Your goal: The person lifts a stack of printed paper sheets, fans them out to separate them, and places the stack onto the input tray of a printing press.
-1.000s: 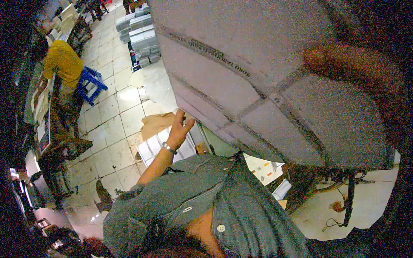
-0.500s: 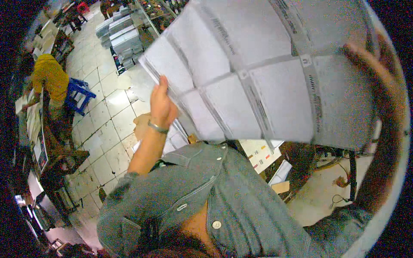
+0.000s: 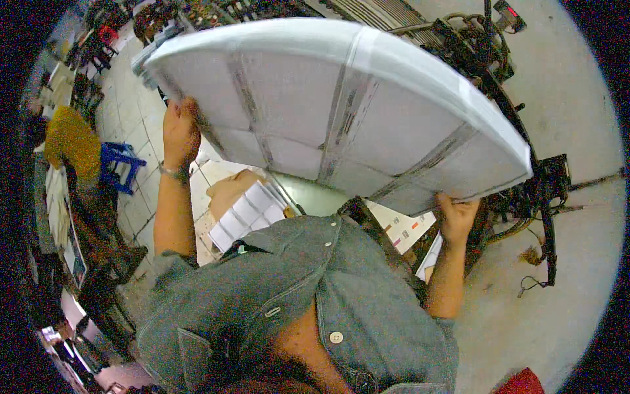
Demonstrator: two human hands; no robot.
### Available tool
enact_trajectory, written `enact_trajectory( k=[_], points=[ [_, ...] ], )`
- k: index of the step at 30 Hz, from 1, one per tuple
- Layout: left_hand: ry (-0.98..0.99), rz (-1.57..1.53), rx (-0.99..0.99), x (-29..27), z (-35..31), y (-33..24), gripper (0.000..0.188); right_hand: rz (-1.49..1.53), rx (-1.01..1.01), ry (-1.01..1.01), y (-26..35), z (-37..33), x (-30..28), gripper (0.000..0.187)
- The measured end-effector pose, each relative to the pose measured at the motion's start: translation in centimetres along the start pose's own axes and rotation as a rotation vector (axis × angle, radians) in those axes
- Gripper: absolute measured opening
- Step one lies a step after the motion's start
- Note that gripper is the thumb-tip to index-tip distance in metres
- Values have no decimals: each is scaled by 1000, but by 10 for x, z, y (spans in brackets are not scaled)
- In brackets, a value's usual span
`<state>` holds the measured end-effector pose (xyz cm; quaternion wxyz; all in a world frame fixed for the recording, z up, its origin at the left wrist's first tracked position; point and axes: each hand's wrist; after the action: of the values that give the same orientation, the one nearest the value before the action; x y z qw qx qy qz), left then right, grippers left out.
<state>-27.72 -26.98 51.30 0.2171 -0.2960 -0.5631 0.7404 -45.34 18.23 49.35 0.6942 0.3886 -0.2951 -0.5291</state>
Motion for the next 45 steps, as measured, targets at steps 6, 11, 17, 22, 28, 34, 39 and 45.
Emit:
enact_trajectory(
  k=[6, 11, 17, 22, 28, 34, 39, 45],
  points=[
    [69, -177, -163, -3, -14, 54, 42, 40, 173, -135, -55, -59, 9, 64],
    [167, -451, -241, -3, -4, 65, 43, -46, 124, -74, -34, -46, 15, 65],
    [252, -388, -213, 11, 4, 56, 48, 82, 68, -49, -32, -39, 25, 61],
    [207, -309, -281, 20, 21, 49, 41, 29, 17, -152, -35, -34, 32, 51],
    [244, -287, -173, 9, 25, 45, 43, 167, 151, -199, -15, -33, 31, 61],
    [252, -279, -189, 15, 14, 34, 58, -67, 100, -106, -32, -35, 33, 54],
    [251, -328, -249, 6, 7, 52, 64, 28, 146, -85, -22, -40, 26, 51],
    [261, -426, -186, 12, -2, 37, 62, -8, 159, -85, -16, -38, 36, 56]
  ],
)
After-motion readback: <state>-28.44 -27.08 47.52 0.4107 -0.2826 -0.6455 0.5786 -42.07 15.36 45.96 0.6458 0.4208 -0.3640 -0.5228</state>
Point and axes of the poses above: each hand's wrist, its own z-axis towards the middle knuckle, its own x-axis out of the palm, y = z × x, and after that the axes turned 13 degrees about -x, right-handed
